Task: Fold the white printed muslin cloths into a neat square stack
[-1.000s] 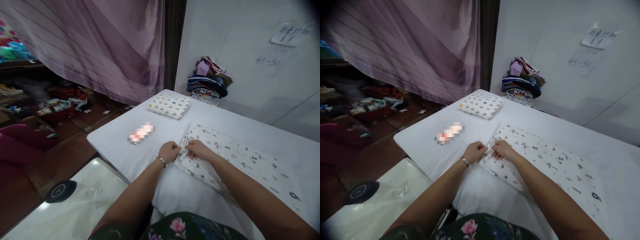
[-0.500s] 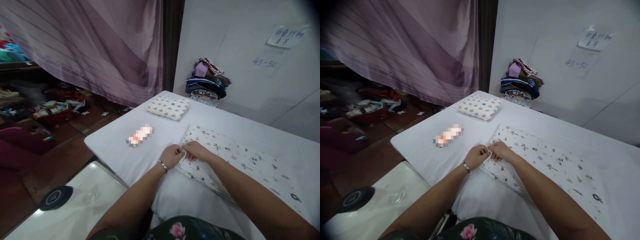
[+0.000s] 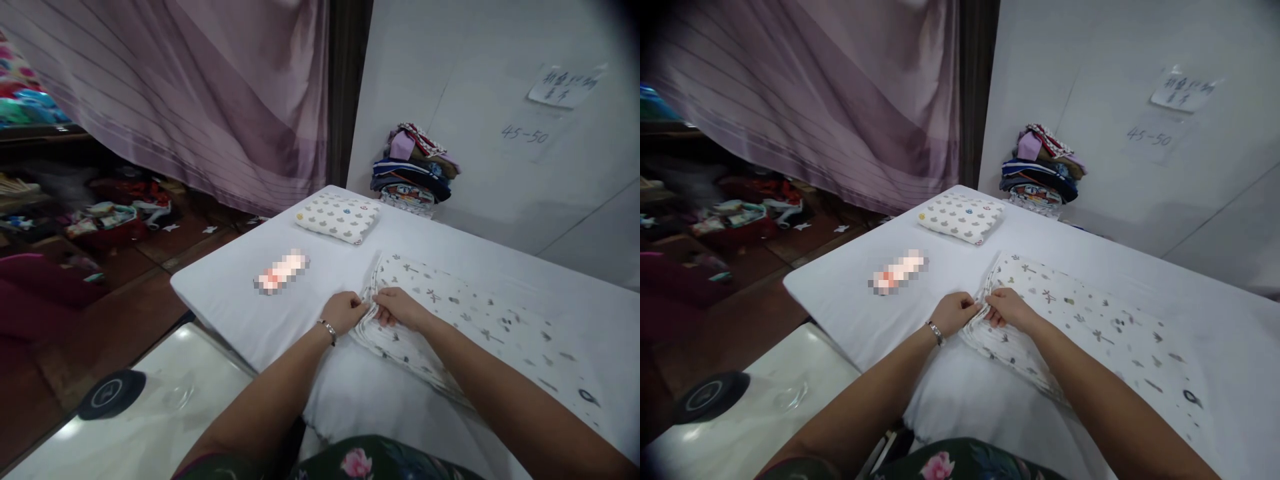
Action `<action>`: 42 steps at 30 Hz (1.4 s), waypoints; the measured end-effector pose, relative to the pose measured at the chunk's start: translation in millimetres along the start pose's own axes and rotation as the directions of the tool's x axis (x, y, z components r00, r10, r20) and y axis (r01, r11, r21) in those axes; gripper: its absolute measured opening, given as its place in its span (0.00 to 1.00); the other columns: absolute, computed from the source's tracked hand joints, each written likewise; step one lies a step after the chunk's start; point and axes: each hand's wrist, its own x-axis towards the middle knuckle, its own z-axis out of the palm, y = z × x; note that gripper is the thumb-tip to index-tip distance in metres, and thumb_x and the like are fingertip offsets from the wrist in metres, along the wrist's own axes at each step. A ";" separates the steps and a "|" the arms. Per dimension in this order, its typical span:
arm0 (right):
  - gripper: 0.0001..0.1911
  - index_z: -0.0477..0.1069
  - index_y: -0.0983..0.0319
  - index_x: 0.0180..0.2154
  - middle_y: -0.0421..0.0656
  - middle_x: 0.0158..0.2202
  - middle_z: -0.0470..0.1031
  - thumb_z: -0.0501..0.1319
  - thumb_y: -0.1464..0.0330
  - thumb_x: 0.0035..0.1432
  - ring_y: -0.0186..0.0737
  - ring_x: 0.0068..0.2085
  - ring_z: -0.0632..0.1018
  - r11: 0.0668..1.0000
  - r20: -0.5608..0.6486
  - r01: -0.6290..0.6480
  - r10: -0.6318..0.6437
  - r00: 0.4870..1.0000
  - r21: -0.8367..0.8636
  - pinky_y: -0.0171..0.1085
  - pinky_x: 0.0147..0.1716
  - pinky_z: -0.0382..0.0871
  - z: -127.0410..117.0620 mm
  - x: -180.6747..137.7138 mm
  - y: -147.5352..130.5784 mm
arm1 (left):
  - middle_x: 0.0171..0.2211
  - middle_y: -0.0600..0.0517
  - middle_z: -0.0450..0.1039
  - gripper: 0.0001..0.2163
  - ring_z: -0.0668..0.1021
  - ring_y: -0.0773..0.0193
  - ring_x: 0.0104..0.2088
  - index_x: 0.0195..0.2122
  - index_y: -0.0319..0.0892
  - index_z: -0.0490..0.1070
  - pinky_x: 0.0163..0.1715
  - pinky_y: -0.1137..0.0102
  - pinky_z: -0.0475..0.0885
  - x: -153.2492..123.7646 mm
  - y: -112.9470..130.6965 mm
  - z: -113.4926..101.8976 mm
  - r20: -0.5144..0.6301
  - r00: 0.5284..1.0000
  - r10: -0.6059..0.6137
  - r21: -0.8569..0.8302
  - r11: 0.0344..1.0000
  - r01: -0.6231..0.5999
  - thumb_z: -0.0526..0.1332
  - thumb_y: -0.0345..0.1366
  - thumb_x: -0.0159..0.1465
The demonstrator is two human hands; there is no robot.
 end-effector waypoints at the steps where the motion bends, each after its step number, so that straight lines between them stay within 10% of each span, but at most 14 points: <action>1: 0.11 0.61 0.64 0.24 0.39 0.18 0.71 0.52 0.68 0.58 0.29 0.15 0.71 1.000 -0.003 -0.003 0.003 1.000 0.001 0.26 0.10 0.57 0.0 -0.6 -0.2 | 0.23 0.54 0.72 0.12 0.70 0.67 0.26 0.24 0.42 0.71 0.26 0.73 0.60 0.2 0.4 0.4 0.002 1.000 -0.003 0.029 1.000 0.003 0.57 0.45 0.54; 8: 0.09 0.63 0.64 0.24 0.39 0.16 0.70 0.53 0.70 0.55 0.31 0.14 0.71 0.997 -0.045 -0.058 0.055 0.997 -0.051 0.27 0.09 0.58 4.2 1.3 -10.6 | 0.22 0.56 0.69 0.06 0.69 0.69 0.25 0.23 0.41 0.69 0.25 0.75 0.60 0.7 1.2 4.6 -0.120 0.989 -0.085 -0.082 0.994 0.076 0.56 0.36 0.53; 24: 0.11 0.68 0.64 0.25 0.45 0.22 0.74 0.53 0.66 0.55 0.38 0.22 0.74 0.901 -0.056 0.097 -0.133 0.990 -0.424 0.35 0.22 0.68 -20.0 4.6 -12.5 | 0.27 0.56 0.71 0.08 0.70 0.68 0.27 0.30 0.43 0.68 0.25 0.73 0.58 -10.4 11.7 1.1 0.039 0.995 0.094 0.176 0.979 -0.100 0.58 0.42 0.54; 28: 0.18 0.72 0.60 0.40 0.45 0.47 0.73 0.54 0.78 0.47 0.44 0.50 0.70 0.638 0.003 0.380 -0.510 0.860 -0.670 0.43 0.50 0.62 -43.4 23.0 -30.2 | 0.30 0.56 0.71 0.07 0.71 0.68 0.30 0.30 0.44 0.67 0.27 0.72 0.59 -13.4 15.4 1.4 0.027 0.987 0.160 0.242 0.957 -0.161 0.56 0.40 0.56; 33: 0.21 0.74 0.59 0.38 0.44 0.41 0.74 0.54 0.80 0.43 0.45 0.49 0.69 0.111 0.443 0.639 -0.631 0.637 -0.761 0.46 0.51 0.59 -57.0 39.2 -37.1 | 0.31 0.56 0.71 0.06 0.71 0.68 0.31 0.29 0.44 0.65 0.28 0.72 0.58 -15.0 14.1 1.9 0.023 0.971 0.239 0.283 0.930 -0.236 0.55 0.39 0.56; 42: 0.13 0.71 0.59 0.33 0.43 0.39 0.73 0.55 0.78 0.46 0.43 0.47 0.69 0.042 0.500 0.673 -0.635 0.589 -0.739 0.45 0.49 0.58 -75.0 30.7 -26.5 | 0.31 0.56 0.70 0.06 0.71 0.68 0.31 0.29 0.44 0.65 0.28 0.72 0.58 -15.6 15.4 2.9 0.032 0.966 0.256 0.265 0.930 -0.255 0.55 0.39 0.57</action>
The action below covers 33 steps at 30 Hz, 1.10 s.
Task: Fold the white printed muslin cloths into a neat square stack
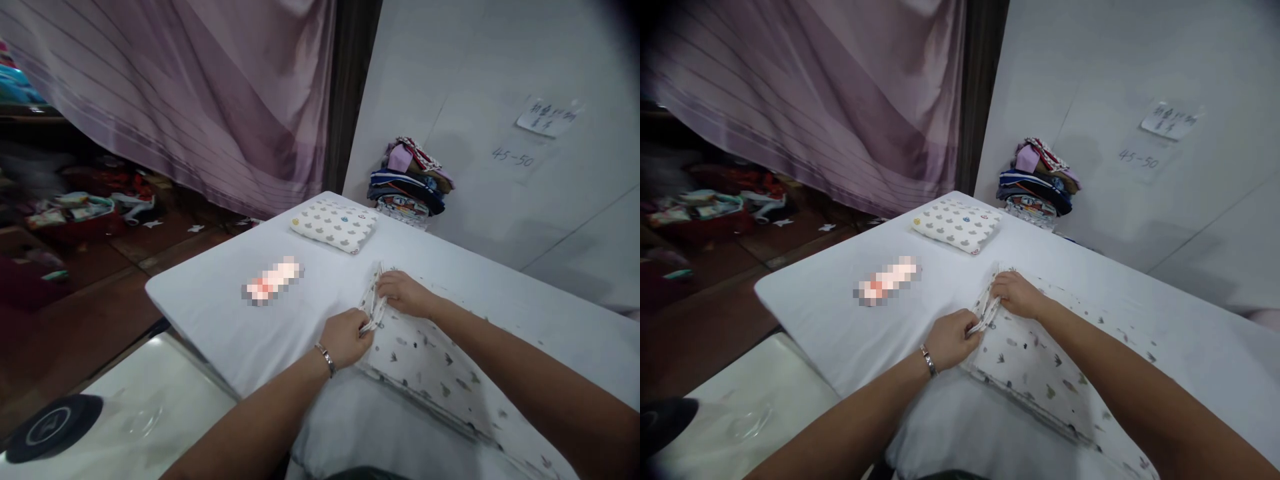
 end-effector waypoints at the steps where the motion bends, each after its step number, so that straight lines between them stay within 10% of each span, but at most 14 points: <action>1: 0.13 0.72 0.59 0.33 0.43 0.39 0.74 0.55 0.78 0.47 0.43 0.47 0.69 1.000 0.003 -0.004 0.004 1.000 0.001 0.45 0.49 0.58 1.5 0.5 0.6 | 0.31 0.56 0.70 0.06 0.71 0.68 0.31 0.29 0.44 0.65 0.28 0.72 0.58 0.1 0.0 -0.5 0.006 1.000 -0.003 0.000 1.000 0.003 0.54 0.40 0.57; 23: 0.16 0.77 0.56 0.30 0.41 0.43 0.75 0.54 0.77 0.43 0.50 0.55 0.65 0.989 0.383 -0.139 0.149 0.912 -0.052 0.58 0.55 0.42 -9.9 38.8 -1.0 | 0.33 0.54 0.70 0.06 0.71 0.67 0.32 0.31 0.44 0.67 0.28 0.71 0.58 0.1 -0.9 -5.2 0.068 0.997 -0.032 -0.017 0.999 0.033 0.54 0.39 0.58; 33: 0.13 0.76 0.57 0.28 0.44 0.40 0.75 0.53 0.75 0.47 0.44 0.47 0.71 0.991 0.288 -0.121 0.132 0.948 -0.056 0.56 0.57 0.41 -8.2 42.8 4.3 | 0.33 0.54 0.72 0.07 0.73 0.65 0.33 0.31 0.44 0.67 0.28 0.71 0.59 0.3 -4.1 -2.9 0.055 0.995 -0.079 -0.011 0.997 0.080 0.54 0.40 0.58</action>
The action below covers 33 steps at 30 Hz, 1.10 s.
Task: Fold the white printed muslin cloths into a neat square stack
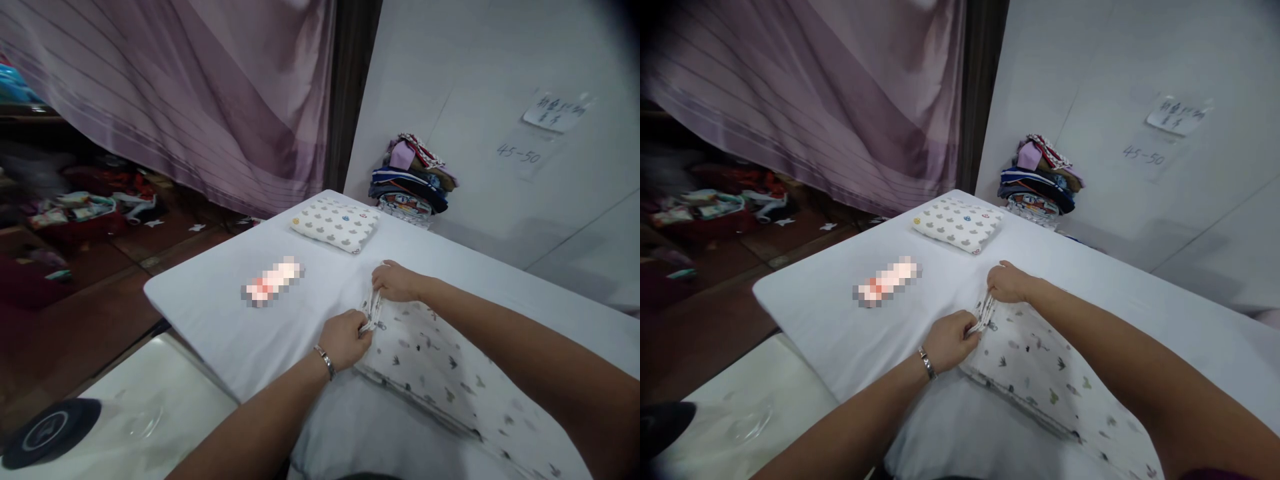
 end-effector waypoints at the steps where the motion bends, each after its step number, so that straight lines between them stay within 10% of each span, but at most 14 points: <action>1: 0.13 0.76 0.57 0.29 0.44 0.40 0.75 0.53 0.75 0.47 0.44 0.48 0.70 1.000 -0.008 -0.009 0.010 1.000 0.013 0.56 0.56 0.41 0.8 0.2 1.3 | 0.33 0.53 0.72 0.07 0.73 0.65 0.33 0.31 0.44 0.67 0.28 0.71 0.59 0.4 -0.4 0.1 -0.002 1.000 -0.021 0.001 1.000 0.021 0.54 0.40 0.58; 15: 0.13 0.76 0.59 0.30 0.42 0.37 0.76 0.56 0.76 0.41 0.42 0.44 0.73 0.992 -0.127 -0.024 0.039 0.991 0.123 0.47 0.55 0.52 17.2 4.9 11.1 | 0.32 0.53 0.74 0.12 0.74 0.63 0.32 0.40 0.46 0.69 0.29 0.71 0.62 3.2 -2.6 -0.5 0.024 0.982 -0.185 -0.077 0.979 0.187 0.54 0.40 0.57; 21: 0.18 0.75 0.61 0.36 0.46 0.46 0.72 0.54 0.77 0.43 0.42 0.48 0.71 0.957 -0.364 -0.060 0.165 0.917 0.284 0.40 0.48 0.65 22.1 -3.6 27.7 | 0.33 0.53 0.74 0.14 0.74 0.63 0.32 0.44 0.45 0.68 0.29 0.72 0.62 4.1 -3.7 0.2 0.032 0.980 -0.194 -0.086 0.977 0.196 0.53 0.39 0.57; 33: 0.16 0.73 0.59 0.43 0.47 0.45 0.72 0.59 0.72 0.50 0.45 0.51 0.68 0.991 -0.311 0.102 -0.070 0.948 0.087 0.47 0.53 0.56 29.8 -16.8 18.4 | 0.32 0.55 0.72 0.23 0.73 0.63 0.32 0.52 0.52 0.62 0.29 0.72 0.62 2.6 -4.6 -1.1 0.013 0.989 -0.148 -0.165 0.975 0.148 0.57 0.47 0.55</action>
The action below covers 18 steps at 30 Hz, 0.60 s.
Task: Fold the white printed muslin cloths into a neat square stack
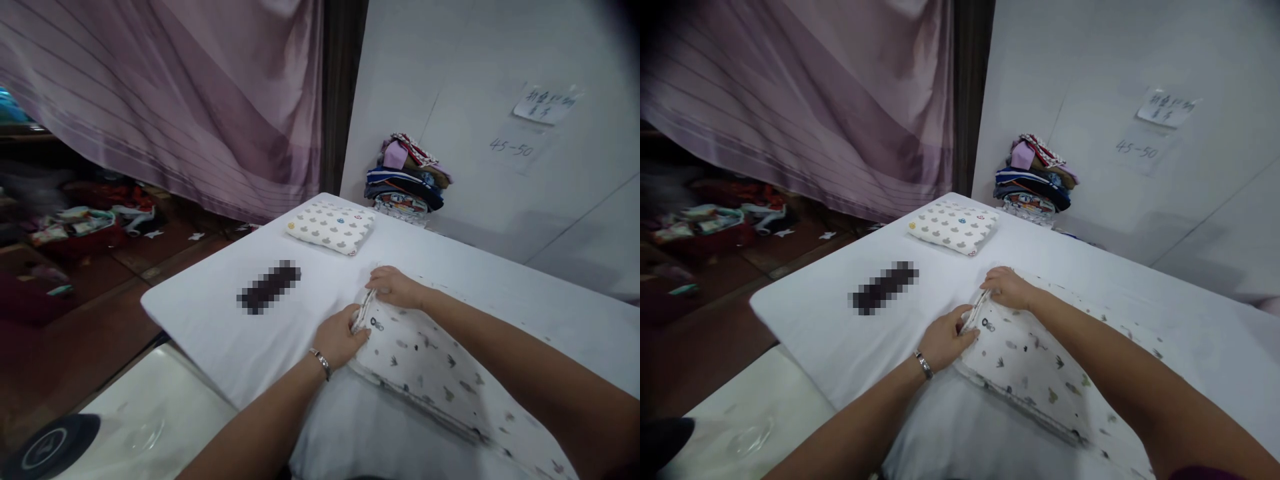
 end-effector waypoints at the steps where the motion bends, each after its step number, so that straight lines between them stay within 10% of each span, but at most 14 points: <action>1: 0.14 0.73 0.59 0.42 0.47 0.44 0.72 0.59 0.71 0.50 0.44 0.49 0.69 1.000 0.006 0.005 -0.005 1.000 0.001 0.47 0.53 0.56 -1.4 0.6 1.0 | 0.33 0.55 0.72 0.23 0.73 0.63 0.33 0.53 0.52 0.62 0.30 0.72 0.63 0.0 0.1 0.0 -0.010 1.000 0.008 -0.012 1.000 -0.008 0.58 0.47 0.55; 18: 0.11 0.73 0.58 0.39 0.44 0.40 0.73 0.57 0.68 0.54 0.43 0.49 0.68 0.980 0.219 -0.196 0.186 0.958 0.024 0.55 0.57 0.37 -20.7 14.1 -4.7 | 0.31 0.54 0.63 0.16 0.67 0.70 0.27 0.24 0.41 0.67 0.29 0.73 0.61 3.9 -2.7 7.4 -0.044 0.995 0.093 -0.056 0.994 -0.096 0.52 0.46 0.61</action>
